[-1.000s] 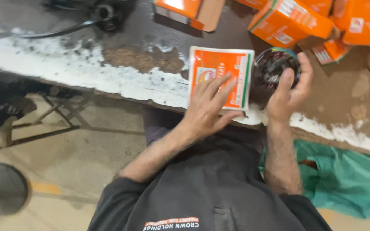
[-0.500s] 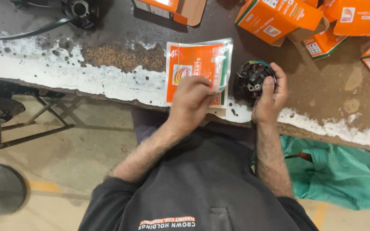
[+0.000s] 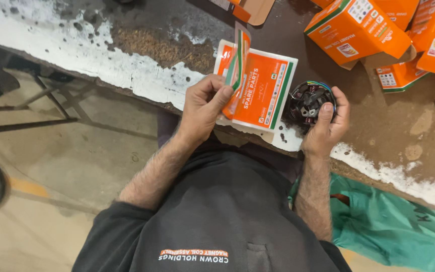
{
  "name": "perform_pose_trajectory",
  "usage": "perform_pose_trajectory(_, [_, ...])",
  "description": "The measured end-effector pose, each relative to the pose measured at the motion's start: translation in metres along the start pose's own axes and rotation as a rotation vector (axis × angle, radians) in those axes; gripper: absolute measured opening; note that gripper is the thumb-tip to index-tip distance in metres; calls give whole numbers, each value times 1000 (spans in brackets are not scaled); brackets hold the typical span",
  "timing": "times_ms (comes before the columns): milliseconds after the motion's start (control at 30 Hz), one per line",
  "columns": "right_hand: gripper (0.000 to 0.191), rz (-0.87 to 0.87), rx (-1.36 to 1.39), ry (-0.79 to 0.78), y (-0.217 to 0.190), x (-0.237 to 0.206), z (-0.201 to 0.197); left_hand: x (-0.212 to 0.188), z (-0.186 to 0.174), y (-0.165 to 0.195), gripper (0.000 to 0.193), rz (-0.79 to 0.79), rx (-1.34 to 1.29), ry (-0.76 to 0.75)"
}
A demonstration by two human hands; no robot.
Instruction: The person picks up magneto coil assemblies with attached wires from a workbench, opens a plastic pouch, and places each coil assembly inside, pressing the pouch closed. They repeat this packing cycle for successive coil units, setting completed pouches aside on the bench.
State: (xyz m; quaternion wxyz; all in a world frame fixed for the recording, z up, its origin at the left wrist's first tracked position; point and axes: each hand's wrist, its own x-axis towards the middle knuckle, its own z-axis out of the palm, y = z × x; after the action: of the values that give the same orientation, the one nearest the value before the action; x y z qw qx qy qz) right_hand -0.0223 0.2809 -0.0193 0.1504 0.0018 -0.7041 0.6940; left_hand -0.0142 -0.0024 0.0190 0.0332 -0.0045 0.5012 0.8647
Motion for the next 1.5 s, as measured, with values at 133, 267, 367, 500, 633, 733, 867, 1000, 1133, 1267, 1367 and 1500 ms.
perform_pose_trajectory(133, [38,13,63,7,4,-1,1,7,1,-4,32,-265,-338,173])
perform_pose_trajectory(267, [39,-2,89,19,0,3,3,12,-2,1,33,-268,29,-124])
perform_pose_trajectory(367, [42,7,241,-29,-15,5,8,16,8,-2,22,-35,536,-238])
perform_pose_trajectory(500, [44,-36,301,-169,-47,-2,14,25,33,-16,17,326,1095,-234])
perform_pose_trajectory(633, [38,-204,-256,-292,-66,15,15,32,42,-24,21,430,1207,-237])
perform_pose_trajectory(733, [32,-172,-481,-375,-73,36,13,32,41,-24,20,347,1300,-253])
perform_pose_trajectory(867, [32,-148,-604,-545,-82,47,14,27,40,-19,18,368,1185,-222])
perform_pose_trajectory(1000, [49,99,-607,-597,-86,58,21,27,42,-8,18,399,1165,-280])
perform_pose_trajectory(1133, [61,218,-438,-651,-76,70,32,28,47,2,19,440,1215,-367])
perform_pose_trajectory(1267, [72,165,-439,-581,-66,65,37,32,47,8,21,370,1265,-380])
perform_pose_trajectory(1367, [80,64,-483,-554,-64,54,39,52,35,15,20,561,1189,-247])
perform_pose_trajectory(1500, [85,-63,-496,-507,-68,47,47,98,25,15,18,844,1287,-280])
